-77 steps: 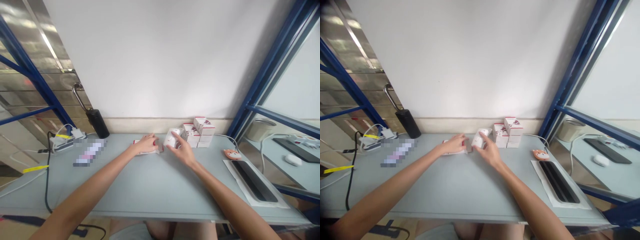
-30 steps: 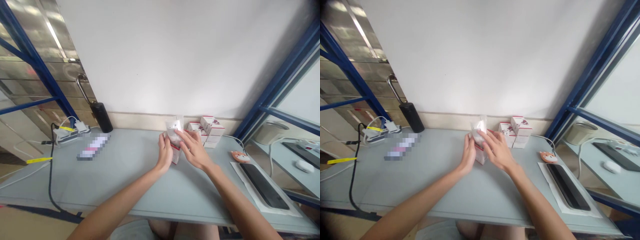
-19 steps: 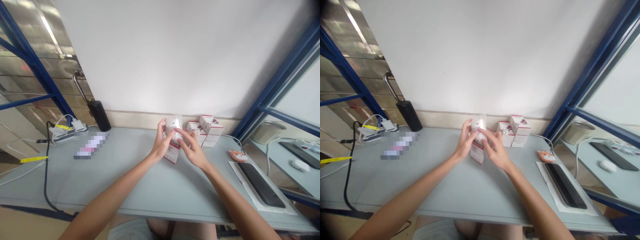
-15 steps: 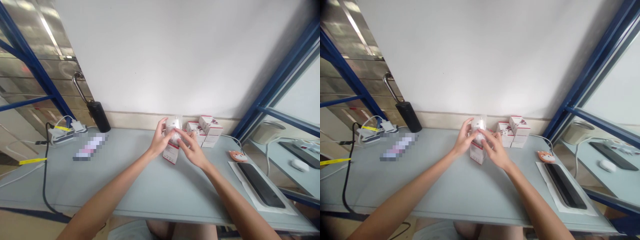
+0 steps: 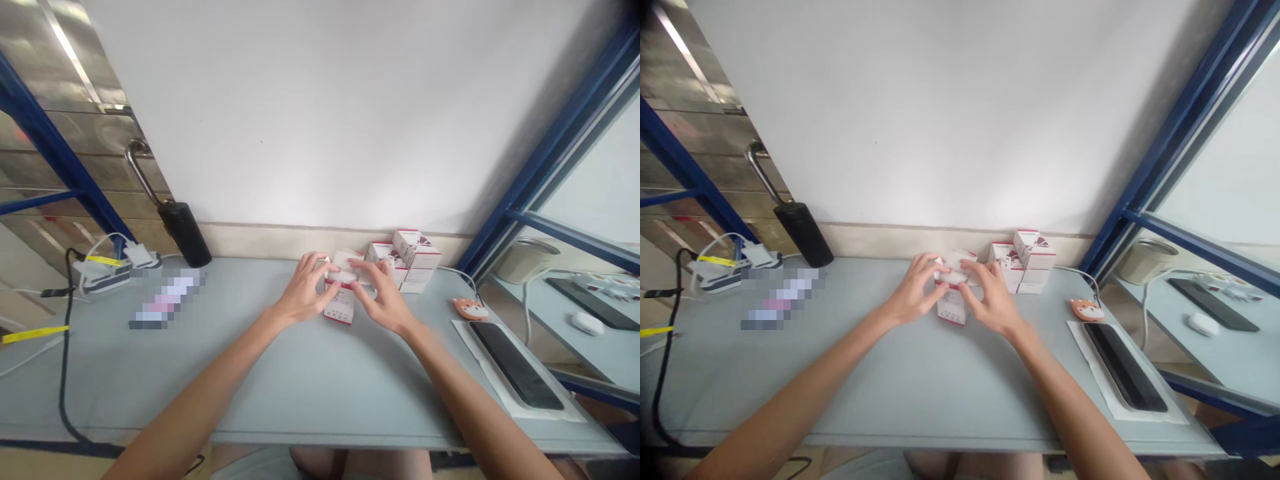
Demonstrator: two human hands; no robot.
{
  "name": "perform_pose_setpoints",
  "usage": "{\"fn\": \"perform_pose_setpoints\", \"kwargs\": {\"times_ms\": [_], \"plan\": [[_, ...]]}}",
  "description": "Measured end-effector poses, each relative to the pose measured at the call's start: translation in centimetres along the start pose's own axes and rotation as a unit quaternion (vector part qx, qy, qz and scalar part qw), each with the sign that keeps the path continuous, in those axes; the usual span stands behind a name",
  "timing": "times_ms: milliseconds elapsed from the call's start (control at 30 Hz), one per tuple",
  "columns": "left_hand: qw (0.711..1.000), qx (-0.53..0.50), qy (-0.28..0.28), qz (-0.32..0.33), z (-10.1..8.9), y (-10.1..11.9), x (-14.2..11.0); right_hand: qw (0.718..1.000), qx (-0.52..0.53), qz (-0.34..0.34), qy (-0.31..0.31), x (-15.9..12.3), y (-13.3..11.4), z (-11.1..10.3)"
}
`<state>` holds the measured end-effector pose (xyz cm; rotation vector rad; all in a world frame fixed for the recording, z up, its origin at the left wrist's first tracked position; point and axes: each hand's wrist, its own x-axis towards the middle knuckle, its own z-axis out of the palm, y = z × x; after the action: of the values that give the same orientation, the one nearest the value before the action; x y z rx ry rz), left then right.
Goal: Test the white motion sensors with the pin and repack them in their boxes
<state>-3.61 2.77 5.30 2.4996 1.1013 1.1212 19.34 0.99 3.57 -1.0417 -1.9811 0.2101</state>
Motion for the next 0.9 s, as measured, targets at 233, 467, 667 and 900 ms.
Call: {"fn": "perform_pose_setpoints", "kwargs": {"times_ms": [233, 467, 667, 900], "plan": [[1.0, 0.0, -0.006, 0.007, 1.1, -0.3, -1.3, 0.998, -0.043, -0.041, -0.008, 0.4, 0.2, -0.9], [0.972, -0.199, 0.103, -0.077, 3.7, -0.6, -2.7, 0.972, 0.203, 0.064, 0.099, 0.2, -0.5, 0.8], [0.988, -0.131, 0.083, -0.02, 3.9, -0.5, -2.9, 0.987, 0.124, 0.066, 0.079, 0.1, -0.4, 1.6], [0.986, -0.13, 0.095, -0.036, 4.3, -0.7, -3.3, 0.961, 0.218, 0.12, 0.119, -0.1, -0.6, 1.5]]}}
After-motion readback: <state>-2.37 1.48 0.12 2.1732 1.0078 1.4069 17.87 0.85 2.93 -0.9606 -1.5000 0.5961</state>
